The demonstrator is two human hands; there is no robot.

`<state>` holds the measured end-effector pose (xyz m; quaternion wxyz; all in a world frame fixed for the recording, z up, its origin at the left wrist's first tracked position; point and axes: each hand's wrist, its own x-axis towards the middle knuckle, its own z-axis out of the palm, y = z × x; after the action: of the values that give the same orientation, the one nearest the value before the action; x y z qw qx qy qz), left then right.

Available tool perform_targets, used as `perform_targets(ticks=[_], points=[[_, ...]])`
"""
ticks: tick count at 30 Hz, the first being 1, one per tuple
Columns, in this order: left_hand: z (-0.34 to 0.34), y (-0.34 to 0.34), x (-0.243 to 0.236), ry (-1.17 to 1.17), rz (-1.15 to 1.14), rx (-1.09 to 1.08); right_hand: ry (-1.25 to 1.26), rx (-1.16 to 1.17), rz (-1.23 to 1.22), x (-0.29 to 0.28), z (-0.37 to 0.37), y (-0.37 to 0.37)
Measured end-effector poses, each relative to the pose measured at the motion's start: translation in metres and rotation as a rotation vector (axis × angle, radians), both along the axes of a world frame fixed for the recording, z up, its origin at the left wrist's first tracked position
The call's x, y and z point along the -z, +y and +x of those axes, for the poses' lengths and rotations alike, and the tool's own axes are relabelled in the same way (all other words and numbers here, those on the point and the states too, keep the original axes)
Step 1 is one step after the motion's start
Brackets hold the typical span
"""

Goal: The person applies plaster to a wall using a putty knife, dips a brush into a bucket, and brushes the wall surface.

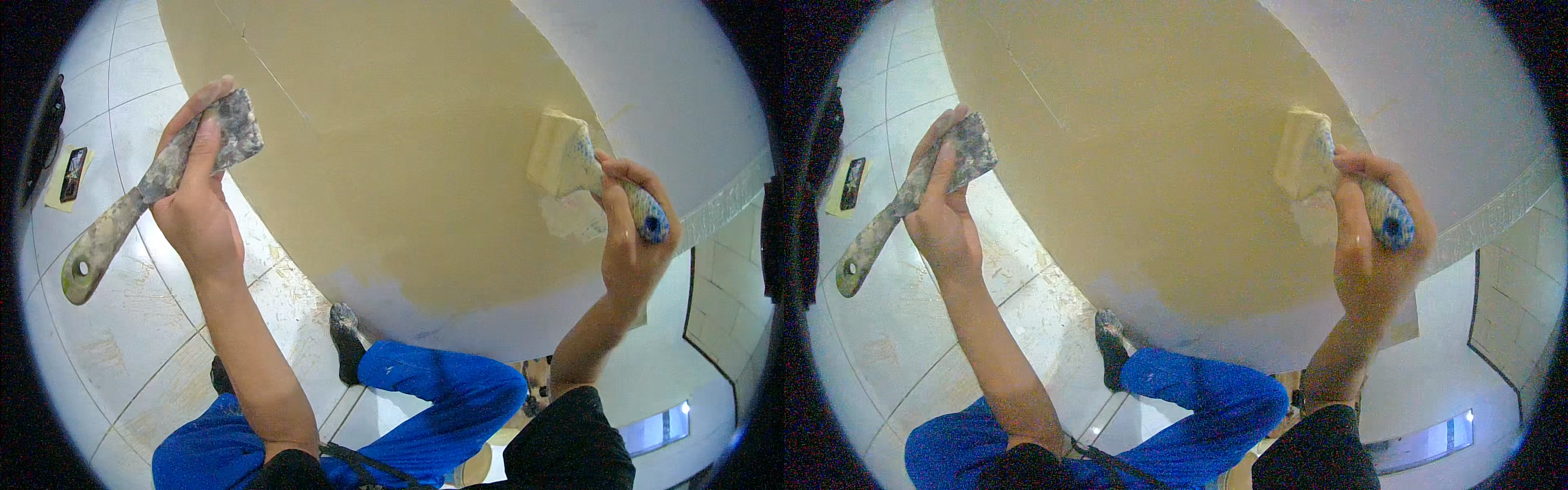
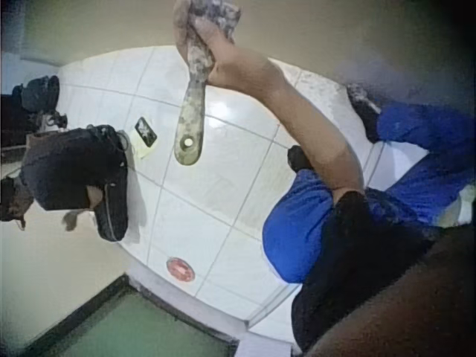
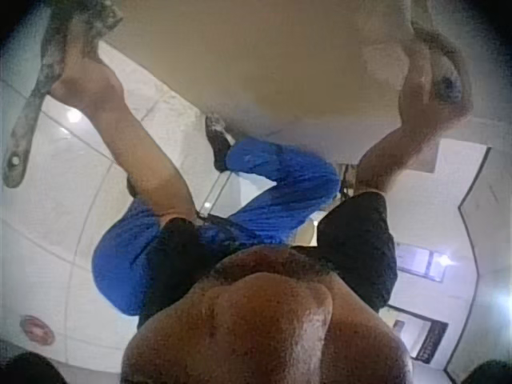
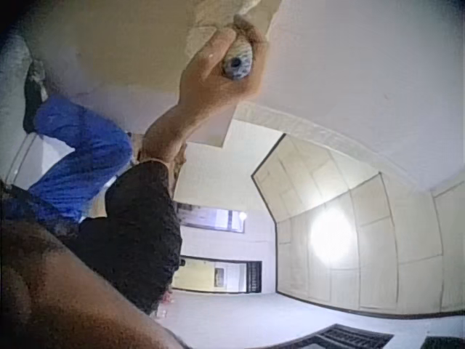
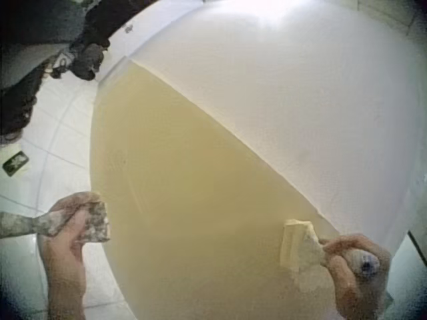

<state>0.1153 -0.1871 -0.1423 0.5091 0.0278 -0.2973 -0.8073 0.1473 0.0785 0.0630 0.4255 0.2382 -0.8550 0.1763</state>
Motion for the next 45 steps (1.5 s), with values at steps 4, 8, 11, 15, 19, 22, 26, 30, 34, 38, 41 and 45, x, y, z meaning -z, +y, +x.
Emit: perform_targets(ticks=[4,8,11,15,19,22,26,30,34,38,41,45], points=[[0.002,-0.009,0.004,0.015,0.004,-0.001,0.042,-0.024,0.108,0.013,0.002,-0.007],[-0.004,-0.010,0.017,-0.023,-0.019,0.014,-0.225,-0.049,0.165,0.060,-0.033,-0.031],[0.000,-0.008,0.016,0.011,-0.016,0.003,-0.395,-0.139,0.172,0.100,-0.066,-0.046],[-0.005,-0.009,0.019,0.015,-0.011,-0.005,-0.511,-0.223,0.266,0.175,-0.102,-0.064],[-0.007,-0.007,0.016,0.031,0.059,0.005,-0.542,-0.282,0.340,0.232,-0.112,-0.070],[-0.010,-0.009,0.021,0.052,0.080,0.026,-0.696,-0.315,0.180,0.218,-0.093,-0.049],[-0.021,-0.002,0.034,0.008,0.012,0.076,-0.745,-0.231,0.214,0.168,-0.061,0.010],[-0.032,-0.003,0.047,-0.006,-0.101,0.002,-0.765,-0.283,0.052,0.178,-0.053,0.045],[-0.007,0.030,-0.003,0.206,-0.051,0.231,-0.875,-0.183,0.249,0.243,-0.048,0.049],[-0.009,0.039,-0.011,0.089,-0.012,0.063,-0.825,-0.210,0.399,0.286,-0.041,0.052],[-0.008,0.035,-0.004,0.145,-0.038,0.052,-0.732,-0.212,0.370,0.253,-0.030,0.054],[-0.003,0.043,-0.018,0.099,0.014,0.091,-0.463,-0.194,0.370,0.168,-0.010,0.062]])
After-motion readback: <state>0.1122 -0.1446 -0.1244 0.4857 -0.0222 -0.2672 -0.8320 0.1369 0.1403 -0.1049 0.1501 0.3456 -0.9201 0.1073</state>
